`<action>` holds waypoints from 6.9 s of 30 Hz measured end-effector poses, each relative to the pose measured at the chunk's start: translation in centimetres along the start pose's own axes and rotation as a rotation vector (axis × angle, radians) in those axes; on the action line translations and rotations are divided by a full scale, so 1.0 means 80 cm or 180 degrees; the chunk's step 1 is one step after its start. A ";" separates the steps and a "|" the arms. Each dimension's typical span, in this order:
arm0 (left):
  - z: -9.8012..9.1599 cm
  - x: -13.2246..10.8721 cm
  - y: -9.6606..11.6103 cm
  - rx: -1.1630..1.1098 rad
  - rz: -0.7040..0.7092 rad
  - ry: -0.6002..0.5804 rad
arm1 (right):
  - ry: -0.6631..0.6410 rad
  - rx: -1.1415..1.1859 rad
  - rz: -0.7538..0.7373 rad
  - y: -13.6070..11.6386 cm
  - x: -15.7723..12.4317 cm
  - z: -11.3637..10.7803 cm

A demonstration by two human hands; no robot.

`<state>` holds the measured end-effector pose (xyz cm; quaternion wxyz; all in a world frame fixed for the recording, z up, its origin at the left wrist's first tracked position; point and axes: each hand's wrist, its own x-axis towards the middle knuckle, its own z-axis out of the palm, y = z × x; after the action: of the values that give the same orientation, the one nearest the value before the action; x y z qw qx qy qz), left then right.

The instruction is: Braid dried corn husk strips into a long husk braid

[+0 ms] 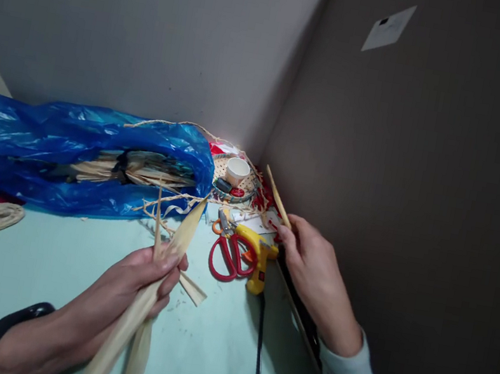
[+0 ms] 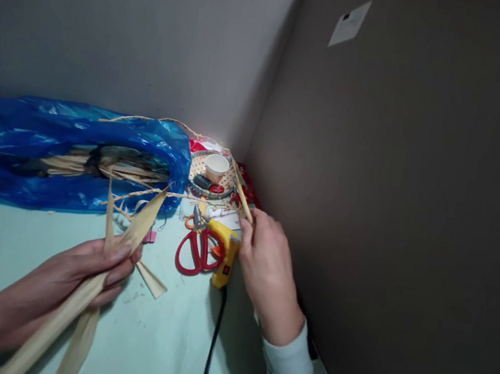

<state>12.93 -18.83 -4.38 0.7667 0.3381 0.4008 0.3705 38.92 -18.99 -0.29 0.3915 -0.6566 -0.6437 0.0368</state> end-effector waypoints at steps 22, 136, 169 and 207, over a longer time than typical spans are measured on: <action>0.028 -0.034 -0.056 0.0360 -0.0802 -0.1133 | -0.1108 0.3002 0.0600 -0.061 -0.064 0.039; -0.053 0.044 0.002 0.1709 -0.0032 -0.0267 | -0.2535 0.0956 0.0736 -0.093 -0.047 0.091; -0.035 0.033 0.009 0.1919 0.0437 0.0486 | -0.2270 0.1021 0.0168 -0.074 -0.051 0.109; -0.037 0.019 0.003 0.1199 0.0034 0.0111 | -0.1184 -0.0646 -0.2407 -0.087 -0.089 0.126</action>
<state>10.93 -16.78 -6.03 0.6808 0.4713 0.4745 0.2987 26.47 -21.42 -6.58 0.1882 -0.3919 -0.8989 -0.0550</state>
